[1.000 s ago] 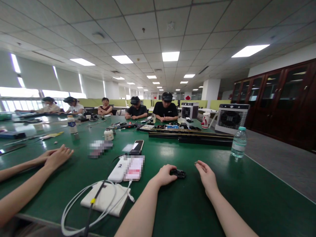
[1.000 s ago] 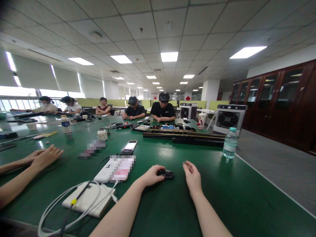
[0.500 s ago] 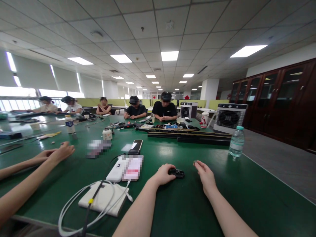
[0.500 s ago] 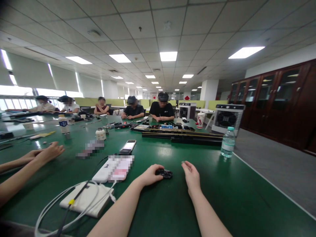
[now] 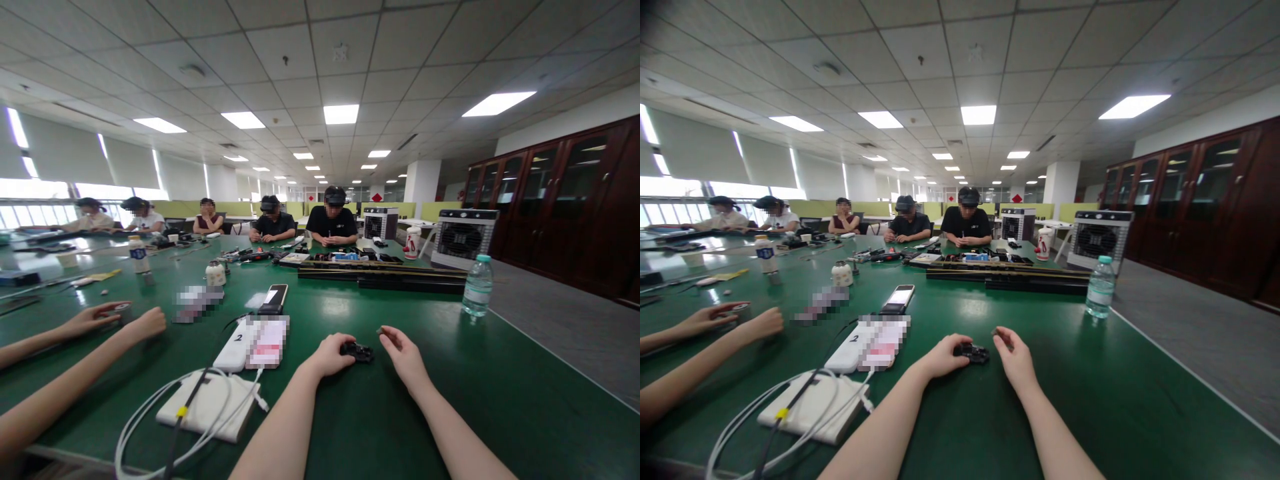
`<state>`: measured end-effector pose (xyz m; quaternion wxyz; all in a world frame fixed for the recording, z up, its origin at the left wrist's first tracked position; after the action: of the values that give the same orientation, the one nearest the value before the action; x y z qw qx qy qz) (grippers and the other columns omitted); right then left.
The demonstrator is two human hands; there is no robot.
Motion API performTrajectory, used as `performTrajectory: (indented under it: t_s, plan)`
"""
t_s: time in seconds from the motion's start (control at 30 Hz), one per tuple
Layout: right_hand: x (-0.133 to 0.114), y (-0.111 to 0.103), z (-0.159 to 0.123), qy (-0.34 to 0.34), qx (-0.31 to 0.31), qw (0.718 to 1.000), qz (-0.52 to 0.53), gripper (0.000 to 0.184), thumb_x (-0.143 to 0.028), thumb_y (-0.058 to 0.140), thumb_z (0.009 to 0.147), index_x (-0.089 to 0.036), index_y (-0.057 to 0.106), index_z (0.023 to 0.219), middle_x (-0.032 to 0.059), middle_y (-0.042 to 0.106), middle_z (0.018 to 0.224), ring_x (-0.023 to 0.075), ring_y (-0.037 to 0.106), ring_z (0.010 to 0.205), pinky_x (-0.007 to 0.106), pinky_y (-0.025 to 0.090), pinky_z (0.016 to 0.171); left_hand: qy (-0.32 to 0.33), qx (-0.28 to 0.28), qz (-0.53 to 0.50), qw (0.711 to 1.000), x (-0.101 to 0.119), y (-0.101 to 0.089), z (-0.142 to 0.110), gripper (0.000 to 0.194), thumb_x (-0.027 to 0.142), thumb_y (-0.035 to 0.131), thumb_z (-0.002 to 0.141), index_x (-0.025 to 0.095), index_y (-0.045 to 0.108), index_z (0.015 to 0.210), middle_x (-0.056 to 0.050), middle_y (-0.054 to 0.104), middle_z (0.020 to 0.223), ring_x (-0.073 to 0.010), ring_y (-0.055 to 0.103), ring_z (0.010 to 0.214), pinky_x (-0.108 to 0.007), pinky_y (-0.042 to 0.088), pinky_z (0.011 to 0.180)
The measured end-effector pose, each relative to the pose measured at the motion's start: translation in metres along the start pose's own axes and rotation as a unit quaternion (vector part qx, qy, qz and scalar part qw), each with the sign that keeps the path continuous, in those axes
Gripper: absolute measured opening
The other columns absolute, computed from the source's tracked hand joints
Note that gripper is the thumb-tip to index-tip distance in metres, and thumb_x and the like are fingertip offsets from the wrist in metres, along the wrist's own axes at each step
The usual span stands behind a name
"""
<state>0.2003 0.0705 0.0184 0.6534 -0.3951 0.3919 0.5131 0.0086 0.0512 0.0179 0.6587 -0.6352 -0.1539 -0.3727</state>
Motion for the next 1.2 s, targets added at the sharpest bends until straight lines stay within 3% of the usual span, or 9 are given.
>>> performTrajectory:
  t_s: [0.47, 0.63, 0.77, 1.2]
  plan:
    - [-0.024, 0.015, -0.015, -0.079, -0.072, 0.984, -0.144, 0.031, -0.041, 0.056, 0.075, -0.023, 0.068, 0.098, 0.0067, 0.07, 0.102, 0.0252, 0.062, 0.1, 0.043, 0.046, 0.094, 0.01, 0.001, 0.02, 1.0, 0.0, 0.0, 0.0, 0.049, 0.026, 0.067, 0.072, 0.022, 0.059, 0.121, -0.007, 0.062, 0.119, -0.0242, 0.056, 0.11, -0.036, 0.042, 0.1]
    - [-0.03, 0.027, -0.024, -0.128, -0.148, 0.957, -0.215, 0.024, -0.03, 0.054, 0.077, -0.024, 0.069, 0.095, 0.006, 0.069, 0.103, 0.0244, 0.059, 0.102, 0.043, 0.044, 0.096, 0.009, 0.007, 0.02, 1.0, -0.004, 0.002, 0.003, 0.048, 0.025, 0.067, 0.071, 0.022, 0.061, 0.119, -0.007, 0.063, 0.119, -0.0245, 0.055, 0.112, -0.035, 0.042, 0.1]
    - [-0.025, 0.034, -0.029, -0.128, -0.207, 0.932, -0.268, 0.022, -0.024, 0.056, 0.076, -0.025, 0.07, 0.093, 0.0053, 0.068, 0.107, 0.024, 0.059, 0.101, 0.041, 0.044, 0.094, 0.028, 0.005, 0.006, 1.0, -0.004, 0.004, 0.006, 0.048, 0.023, 0.066, 0.071, 0.02, 0.06, 0.119, -0.007, 0.063, 0.118, -0.0238, 0.057, 0.109, -0.032, 0.044, 0.098]
    - [-0.027, 0.035, -0.031, -0.135, -0.2, 0.927, -0.288, 0.022, -0.025, 0.055, 0.079, -0.028, 0.07, 0.095, 0.0034, 0.068, 0.109, 0.0236, 0.059, 0.104, 0.041, 0.043, 0.094, 0.031, 0.007, -0.001, 1.0, -0.008, 0.006, 0.008, 0.047, 0.021, 0.065, 0.071, 0.019, 0.06, 0.118, -0.008, 0.063, 0.118, -0.0235, 0.058, 0.11, -0.033, 0.044, 0.098]
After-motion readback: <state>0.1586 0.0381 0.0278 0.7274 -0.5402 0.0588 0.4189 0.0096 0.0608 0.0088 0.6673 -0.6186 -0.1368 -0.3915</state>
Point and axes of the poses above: each hand's wrist, its own z-axis towards the middle knuckle, its own y-axis out of the palm, x = y × z, the point moved 6 cm from there along z, towards the middle knuckle
